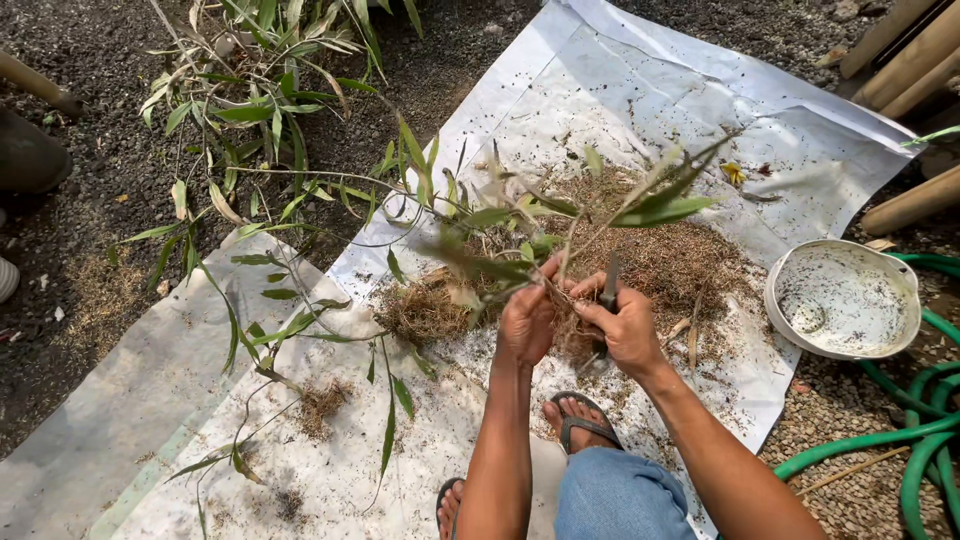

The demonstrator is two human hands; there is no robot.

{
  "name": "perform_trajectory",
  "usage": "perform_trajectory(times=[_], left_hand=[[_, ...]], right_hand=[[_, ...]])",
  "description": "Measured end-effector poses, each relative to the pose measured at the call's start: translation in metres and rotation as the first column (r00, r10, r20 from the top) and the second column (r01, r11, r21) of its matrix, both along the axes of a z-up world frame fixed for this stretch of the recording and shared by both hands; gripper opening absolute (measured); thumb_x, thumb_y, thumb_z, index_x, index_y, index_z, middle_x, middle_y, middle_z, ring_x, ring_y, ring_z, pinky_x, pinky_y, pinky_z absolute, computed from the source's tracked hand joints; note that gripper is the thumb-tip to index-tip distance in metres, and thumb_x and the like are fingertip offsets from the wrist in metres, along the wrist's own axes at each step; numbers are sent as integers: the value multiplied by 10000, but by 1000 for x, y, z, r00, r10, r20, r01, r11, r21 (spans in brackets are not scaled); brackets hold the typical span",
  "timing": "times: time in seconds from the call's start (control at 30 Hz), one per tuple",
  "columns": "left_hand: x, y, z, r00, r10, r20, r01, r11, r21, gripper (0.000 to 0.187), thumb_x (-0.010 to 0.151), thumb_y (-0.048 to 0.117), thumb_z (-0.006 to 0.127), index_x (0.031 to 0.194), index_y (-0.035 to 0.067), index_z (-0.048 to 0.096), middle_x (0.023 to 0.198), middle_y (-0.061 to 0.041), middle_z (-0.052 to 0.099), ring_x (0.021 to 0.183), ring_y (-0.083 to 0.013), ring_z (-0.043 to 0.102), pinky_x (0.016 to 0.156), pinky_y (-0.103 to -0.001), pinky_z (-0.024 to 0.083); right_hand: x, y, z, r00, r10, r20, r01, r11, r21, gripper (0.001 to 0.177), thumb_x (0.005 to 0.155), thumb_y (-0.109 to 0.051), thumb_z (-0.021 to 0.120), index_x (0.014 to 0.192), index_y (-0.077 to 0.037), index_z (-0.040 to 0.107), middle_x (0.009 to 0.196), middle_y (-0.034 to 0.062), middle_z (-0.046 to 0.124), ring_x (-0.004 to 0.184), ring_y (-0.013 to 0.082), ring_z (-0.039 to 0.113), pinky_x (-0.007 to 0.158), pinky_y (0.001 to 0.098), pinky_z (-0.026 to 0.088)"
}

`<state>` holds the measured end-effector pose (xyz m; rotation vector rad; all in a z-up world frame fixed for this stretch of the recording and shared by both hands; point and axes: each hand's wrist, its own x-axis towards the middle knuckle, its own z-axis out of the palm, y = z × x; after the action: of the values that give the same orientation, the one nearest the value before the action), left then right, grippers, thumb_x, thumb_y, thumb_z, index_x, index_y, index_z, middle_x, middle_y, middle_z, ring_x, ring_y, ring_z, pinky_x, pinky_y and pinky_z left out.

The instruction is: The person divides a cluster of plants by hand and with a knife, separating the roots and stems while sitting over a plastic sheet.

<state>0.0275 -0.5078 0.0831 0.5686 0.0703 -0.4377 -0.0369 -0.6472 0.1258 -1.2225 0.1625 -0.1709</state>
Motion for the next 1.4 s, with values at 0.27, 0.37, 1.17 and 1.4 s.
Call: perform_trajectory(times=[0.27, 0.37, 1.17, 1.4], left_hand=[[-3, -1, 7, 905, -214, 367, 167, 974, 156, 976, 620, 167, 846, 1496, -21, 457, 1206, -268, 639, 1155, -379, 567, 1030, -502, 432], [-16, 1, 58, 895, -200, 400, 83, 953, 291, 839, 718, 123, 875, 1434, -31, 465, 1227, -276, 662, 1132, -377, 609, 988, -491, 472], [-1, -11, 2, 975, 89, 205, -100, 994, 43, 668, 876, 50, 669, 1503, -27, 454, 1397, -242, 583, 1126, -303, 618, 1061, -494, 485], [-13, -28, -1, 978, 66, 197, -105, 975, 197, 585, 843, 28, 713, 1410, 44, 569, 1159, -77, 691, 1043, -175, 617, 965, -336, 437]], right_hand=[[-9, 4, -5, 876, -104, 472, 270, 916, -298, 149, 857, 39, 681, 868, -107, 705, 849, 60, 597, 704, 135, 556, 654, 277, 473], [-12, -4, -21, 858, -74, 509, 360, 792, -492, 212, 761, 101, 667, 813, -96, 727, 852, 74, 621, 740, 194, 608, 675, 324, 477], [-34, -37, 19, 966, -208, -153, 242, 938, 248, 292, 981, -126, 597, 1246, -11, 638, 965, 113, 718, 525, 68, 597, 354, 156, 354], [7, -56, 45, 993, -63, -102, 83, 976, 200, 384, 990, -33, 542, 1369, 25, 570, 1154, 245, 702, 578, 74, 629, 364, 126, 419]])
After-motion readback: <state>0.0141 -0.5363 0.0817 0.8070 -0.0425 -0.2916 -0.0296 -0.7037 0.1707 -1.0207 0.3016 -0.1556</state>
